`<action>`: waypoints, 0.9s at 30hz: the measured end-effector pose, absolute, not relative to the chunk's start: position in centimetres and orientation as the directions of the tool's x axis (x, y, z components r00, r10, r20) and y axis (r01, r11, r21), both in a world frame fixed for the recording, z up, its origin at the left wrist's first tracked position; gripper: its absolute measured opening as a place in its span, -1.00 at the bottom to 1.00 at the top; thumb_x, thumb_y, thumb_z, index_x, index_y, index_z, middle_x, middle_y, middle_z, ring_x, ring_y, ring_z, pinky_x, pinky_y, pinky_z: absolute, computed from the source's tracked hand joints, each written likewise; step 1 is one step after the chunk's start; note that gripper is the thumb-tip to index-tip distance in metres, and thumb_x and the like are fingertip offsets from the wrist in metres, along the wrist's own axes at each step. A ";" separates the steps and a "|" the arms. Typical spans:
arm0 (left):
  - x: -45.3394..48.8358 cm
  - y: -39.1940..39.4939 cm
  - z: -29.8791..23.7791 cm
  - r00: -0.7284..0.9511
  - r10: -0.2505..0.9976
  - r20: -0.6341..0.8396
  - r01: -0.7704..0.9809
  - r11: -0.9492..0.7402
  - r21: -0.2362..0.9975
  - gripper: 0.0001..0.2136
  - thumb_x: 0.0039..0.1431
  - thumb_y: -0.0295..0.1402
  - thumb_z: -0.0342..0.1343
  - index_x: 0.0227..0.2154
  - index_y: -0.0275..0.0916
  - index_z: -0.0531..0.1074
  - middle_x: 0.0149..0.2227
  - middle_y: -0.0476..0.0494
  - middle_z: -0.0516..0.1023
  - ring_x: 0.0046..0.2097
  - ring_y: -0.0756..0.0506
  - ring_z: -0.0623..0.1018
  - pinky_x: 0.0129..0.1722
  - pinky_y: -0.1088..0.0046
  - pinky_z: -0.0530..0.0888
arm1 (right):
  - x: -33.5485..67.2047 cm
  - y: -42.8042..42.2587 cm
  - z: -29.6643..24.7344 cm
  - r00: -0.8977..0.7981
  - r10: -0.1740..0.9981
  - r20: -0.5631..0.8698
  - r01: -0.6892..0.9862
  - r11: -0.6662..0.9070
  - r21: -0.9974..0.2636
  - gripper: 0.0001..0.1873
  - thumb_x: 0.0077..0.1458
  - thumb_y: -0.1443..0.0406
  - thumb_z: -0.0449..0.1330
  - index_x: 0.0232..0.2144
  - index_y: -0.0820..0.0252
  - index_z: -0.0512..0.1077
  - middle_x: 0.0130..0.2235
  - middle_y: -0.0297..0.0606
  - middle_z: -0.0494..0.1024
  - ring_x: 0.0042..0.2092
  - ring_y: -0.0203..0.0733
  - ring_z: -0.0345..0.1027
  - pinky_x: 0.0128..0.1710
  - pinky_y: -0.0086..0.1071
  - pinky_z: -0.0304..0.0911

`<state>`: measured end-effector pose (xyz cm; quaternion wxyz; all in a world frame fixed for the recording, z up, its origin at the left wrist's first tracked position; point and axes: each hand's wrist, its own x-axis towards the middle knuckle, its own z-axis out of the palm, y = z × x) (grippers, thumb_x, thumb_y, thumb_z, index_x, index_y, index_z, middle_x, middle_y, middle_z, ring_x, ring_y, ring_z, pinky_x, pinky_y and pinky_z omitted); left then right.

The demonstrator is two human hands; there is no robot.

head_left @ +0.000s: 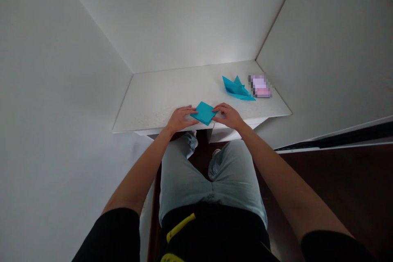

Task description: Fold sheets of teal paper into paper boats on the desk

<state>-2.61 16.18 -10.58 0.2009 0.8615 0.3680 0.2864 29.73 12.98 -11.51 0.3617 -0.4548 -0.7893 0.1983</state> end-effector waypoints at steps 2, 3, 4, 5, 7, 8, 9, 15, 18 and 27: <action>-2.4 16.2 -10.3 0.556 0.756 0.346 0.510 -0.639 0.576 -0.61 0.25 -0.02 0.40 0.05 -0.06 0.69 0.15 -0.14 0.72 0.31 -0.28 0.60 0.39 0.01 0.47 | 29.6 12.9 -11.2 -0.290 0.893 0.345 0.593 0.451 -0.667 -0.61 0.29 -0.05 0.33 -0.03 0.04 0.66 0.00 -0.13 0.63 -0.18 -0.07 0.51 -0.17 -0.18 0.47; -2.2 16.2 -10.1 0.550 0.762 0.343 0.512 -0.632 0.582 -0.65 0.29 -0.04 0.36 0.03 -0.07 0.69 0.13 -0.13 0.73 0.31 -0.26 0.60 0.39 0.03 0.48 | 29.4 12.8 -11.1 -0.266 0.908 0.323 0.609 0.418 -0.674 -0.62 0.32 -0.04 0.30 -0.02 0.05 0.65 -0.02 -0.14 0.63 -0.25 -0.11 0.48 -0.20 -0.20 0.45; -2.1 16.2 -10.0 0.540 0.772 0.336 0.519 -0.619 0.589 -0.69 0.33 -0.06 0.32 0.01 -0.08 0.69 0.12 -0.13 0.74 0.30 -0.25 0.61 0.39 0.06 0.48 | 29.2 12.8 -11.0 -0.237 0.922 0.305 0.629 0.385 -0.676 -0.62 0.35 -0.03 0.27 -0.02 0.06 0.65 -0.04 -0.15 0.64 -0.31 -0.15 0.45 -0.22 -0.21 0.43; -2.0 16.2 -9.8 0.526 0.786 0.324 0.531 -0.601 0.597 -0.73 0.38 -0.08 0.28 -0.03 -0.08 0.70 0.10 -0.12 0.75 0.30 -0.23 0.61 0.38 0.08 0.49 | 29.0 12.8 -10.9 -0.205 0.934 0.293 0.650 0.353 -0.673 -0.62 0.37 -0.02 0.24 -0.02 0.06 0.65 -0.06 -0.17 0.65 -0.34 -0.16 0.43 -0.24 -0.21 0.42; -1.8 16.1 -9.6 0.497 0.819 0.286 0.564 -0.555 0.611 -0.76 0.44 -0.12 0.20 -0.12 -0.09 0.71 0.05 -0.10 0.77 0.28 -0.21 0.63 0.36 0.12 0.50 | 28.5 12.7 -10.8 -0.132 0.951 0.281 0.694 0.291 -0.659 -0.64 0.39 -0.01 0.21 -0.05 0.05 0.65 -0.10 -0.19 0.67 -0.35 -0.16 0.42 -0.25 -0.22 0.39; -1.7 16.0 -9.5 0.485 0.832 0.268 0.581 -0.536 0.613 -0.76 0.45 -0.13 0.18 -0.15 -0.09 0.71 0.03 -0.10 0.77 0.28 -0.21 0.63 0.35 0.13 0.51 | 28.2 12.7 -10.8 -0.095 0.956 0.278 0.712 0.260 -0.652 -0.65 0.39 0.00 0.20 -0.06 0.03 0.65 -0.12 -0.21 0.68 -0.35 -0.15 0.42 -0.26 -0.22 0.38; -1.7 16.0 -9.4 0.474 0.842 0.257 0.596 -0.522 0.610 -0.77 0.45 -0.14 0.18 -0.17 -0.09 0.70 0.03 -0.10 0.77 0.27 -0.21 0.64 0.35 0.14 0.51 | 27.9 12.7 -10.8 -0.062 0.960 0.274 0.726 0.232 -0.648 -0.67 0.39 0.01 0.21 -0.06 0.02 0.65 -0.13 -0.23 0.69 -0.35 -0.14 0.42 -0.27 -0.22 0.37; -1.3 15.4 -8.7 0.431 0.871 0.237 0.685 -0.487 0.542 -0.67 0.42 -0.21 0.22 0.19 -0.07 0.56 0.05 -0.11 0.74 0.17 -0.17 0.67 0.32 0.18 0.48 | 26.8 12.6 -10.8 0.030 0.950 0.310 0.796 0.165 -0.583 -0.68 0.37 0.06 0.25 0.05 -0.01 0.62 -0.09 -0.22 0.63 -0.31 -0.13 0.44 -0.29 -0.24 0.34; -1.0 14.9 -8.4 0.465 0.856 0.225 0.739 -0.515 0.435 -0.59 0.48 -0.22 0.13 0.32 -0.02 0.48 0.21 -0.16 0.64 0.27 -0.18 0.58 0.34 0.16 0.41 | 26.7 12.4 -10.7 0.019 0.952 0.307 0.812 0.165 -0.561 -0.68 0.41 0.06 0.21 0.05 -0.02 0.62 -0.07 -0.20 0.61 -0.26 -0.08 0.47 -0.27 -0.21 0.37; -0.7 14.8 -8.6 0.541 0.825 0.163 0.787 -0.565 0.248 -0.57 0.54 -0.20 -0.02 0.37 0.09 0.47 0.47 -0.10 0.40 0.47 -0.23 0.34 0.42 0.04 0.28 | 24.8 10.3 -10.5 -0.403 0.832 0.381 0.807 0.519 -0.281 -0.45 0.52 0.04 0.05 0.46 -0.11 0.32 0.50 -0.20 0.34 0.46 0.20 0.20 0.40 0.19 0.14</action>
